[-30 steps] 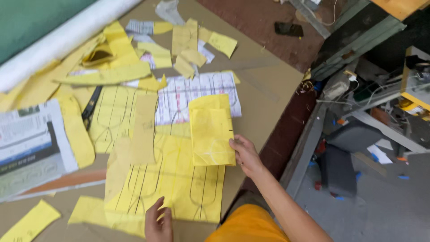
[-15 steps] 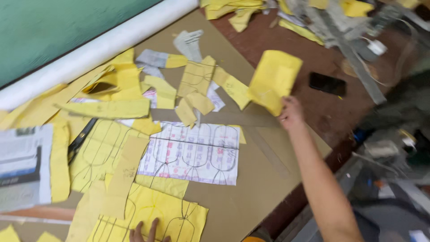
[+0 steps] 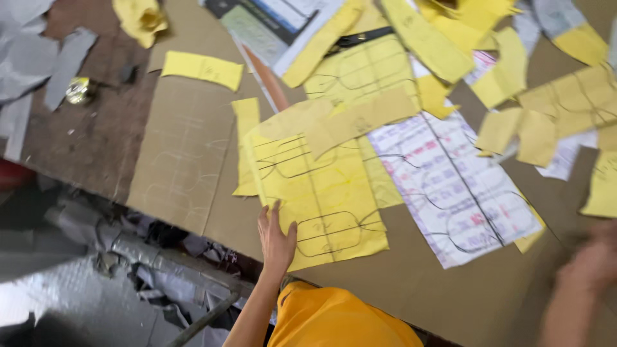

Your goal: The person arranges yellow fabric pattern pieces on a worktable, aligning them with drawn outlines and other pattern pieces. They repeatedly pick up, position, and adjust the pieces, occasionally using a ruler and chalk to mark or verify alignment. The workspace contains scattered pattern pieces, newspapers, and tools.

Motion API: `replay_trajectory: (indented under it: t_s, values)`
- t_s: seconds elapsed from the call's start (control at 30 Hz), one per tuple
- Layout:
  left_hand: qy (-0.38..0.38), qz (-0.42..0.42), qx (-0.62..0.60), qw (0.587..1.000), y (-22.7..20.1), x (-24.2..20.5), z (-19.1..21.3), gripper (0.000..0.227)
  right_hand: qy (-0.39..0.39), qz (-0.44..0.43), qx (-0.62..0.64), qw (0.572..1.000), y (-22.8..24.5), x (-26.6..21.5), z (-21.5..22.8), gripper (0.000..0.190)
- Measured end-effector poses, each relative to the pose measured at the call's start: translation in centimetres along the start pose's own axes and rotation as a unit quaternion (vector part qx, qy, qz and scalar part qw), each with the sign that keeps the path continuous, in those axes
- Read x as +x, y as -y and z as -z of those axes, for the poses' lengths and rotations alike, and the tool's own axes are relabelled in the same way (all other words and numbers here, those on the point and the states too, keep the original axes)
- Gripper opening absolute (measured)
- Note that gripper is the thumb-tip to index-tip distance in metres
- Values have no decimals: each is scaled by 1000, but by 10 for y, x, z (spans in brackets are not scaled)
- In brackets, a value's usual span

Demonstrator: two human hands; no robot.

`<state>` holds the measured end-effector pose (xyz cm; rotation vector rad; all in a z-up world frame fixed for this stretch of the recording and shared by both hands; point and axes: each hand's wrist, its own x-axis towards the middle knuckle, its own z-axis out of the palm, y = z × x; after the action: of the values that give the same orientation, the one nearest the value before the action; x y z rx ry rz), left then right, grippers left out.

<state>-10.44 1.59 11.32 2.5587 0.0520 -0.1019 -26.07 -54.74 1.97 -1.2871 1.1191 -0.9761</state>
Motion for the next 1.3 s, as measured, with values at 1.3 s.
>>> replay_trajectory:
  t_s: [1.3]
  values:
    - [-85, 266, 8, 960, 74, 166, -7, 53, 538, 65, -406, 736, 60, -281, -172, 37]
